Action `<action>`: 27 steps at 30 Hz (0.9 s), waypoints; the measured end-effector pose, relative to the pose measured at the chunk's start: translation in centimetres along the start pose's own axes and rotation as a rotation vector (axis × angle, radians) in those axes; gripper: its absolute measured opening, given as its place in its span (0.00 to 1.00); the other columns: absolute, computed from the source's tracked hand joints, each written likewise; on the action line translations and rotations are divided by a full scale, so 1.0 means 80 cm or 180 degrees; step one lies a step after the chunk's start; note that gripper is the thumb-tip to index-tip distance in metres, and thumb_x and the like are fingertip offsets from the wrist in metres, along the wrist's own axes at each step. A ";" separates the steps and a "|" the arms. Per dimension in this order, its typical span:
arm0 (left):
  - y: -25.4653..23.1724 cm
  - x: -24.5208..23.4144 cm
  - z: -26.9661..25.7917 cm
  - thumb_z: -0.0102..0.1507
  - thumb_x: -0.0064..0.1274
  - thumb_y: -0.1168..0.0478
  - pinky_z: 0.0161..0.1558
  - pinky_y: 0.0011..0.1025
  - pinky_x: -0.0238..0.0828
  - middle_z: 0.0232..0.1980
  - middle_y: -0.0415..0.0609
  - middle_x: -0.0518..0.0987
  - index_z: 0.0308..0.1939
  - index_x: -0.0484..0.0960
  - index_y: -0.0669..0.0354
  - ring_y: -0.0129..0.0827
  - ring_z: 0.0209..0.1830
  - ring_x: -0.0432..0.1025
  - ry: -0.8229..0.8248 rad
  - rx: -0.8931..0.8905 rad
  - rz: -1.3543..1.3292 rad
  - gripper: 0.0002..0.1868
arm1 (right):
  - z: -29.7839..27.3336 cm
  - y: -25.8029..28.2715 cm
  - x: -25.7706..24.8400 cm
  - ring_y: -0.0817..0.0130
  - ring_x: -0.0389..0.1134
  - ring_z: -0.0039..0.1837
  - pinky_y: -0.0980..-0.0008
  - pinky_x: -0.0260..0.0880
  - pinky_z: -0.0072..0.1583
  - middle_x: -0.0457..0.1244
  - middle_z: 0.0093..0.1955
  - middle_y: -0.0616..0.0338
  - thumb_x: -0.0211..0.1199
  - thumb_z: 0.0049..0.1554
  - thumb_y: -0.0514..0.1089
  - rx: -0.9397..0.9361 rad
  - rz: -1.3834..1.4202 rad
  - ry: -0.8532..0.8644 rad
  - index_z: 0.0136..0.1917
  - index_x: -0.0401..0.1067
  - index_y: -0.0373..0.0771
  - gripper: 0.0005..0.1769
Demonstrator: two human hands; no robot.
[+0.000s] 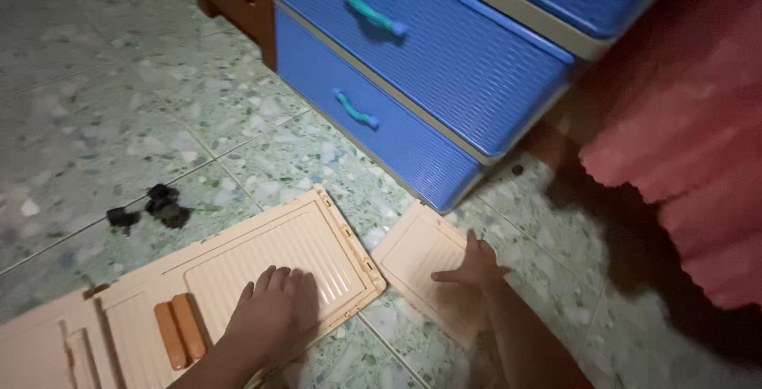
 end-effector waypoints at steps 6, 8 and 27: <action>-0.038 0.022 0.029 0.62 0.57 0.55 0.75 0.48 0.49 0.79 0.53 0.52 0.77 0.50 0.56 0.47 0.81 0.45 0.0460 0.0107 0.0307 0.44 | 0.024 -0.038 0.010 0.44 0.62 0.72 0.53 0.63 0.73 0.64 0.66 0.36 0.83 0.28 0.79 -0.0413 0.0325 -0.0297 0.68 0.68 0.31 0.69; -0.051 0.026 0.033 0.62 0.55 0.55 0.75 0.47 0.50 0.78 0.51 0.54 0.76 0.52 0.55 0.46 0.81 0.46 0.0289 0.0158 0.0179 0.42 | 0.015 -0.042 -0.004 0.50 0.71 0.61 0.59 0.71 0.63 0.69 0.56 0.41 0.83 0.29 0.75 -0.0509 0.0856 -0.0321 0.59 0.74 0.30 0.59; 0.006 -0.056 0.019 0.67 0.55 0.43 0.26 0.34 0.55 0.32 0.47 0.67 0.53 0.72 0.65 0.31 0.24 0.58 -0.0840 -0.1239 -0.4973 0.27 | -0.127 0.228 -0.113 0.55 0.76 0.54 0.60 0.78 0.54 0.72 0.55 0.47 0.68 0.54 0.57 -0.1319 0.3255 0.1173 0.64 0.74 0.33 0.32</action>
Point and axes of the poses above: each hand's wrist, its own z-axis towards the middle knuckle, its own x-axis out of the palm, y = z × x, the point moved 5 cm from there along z, towards the middle knuckle
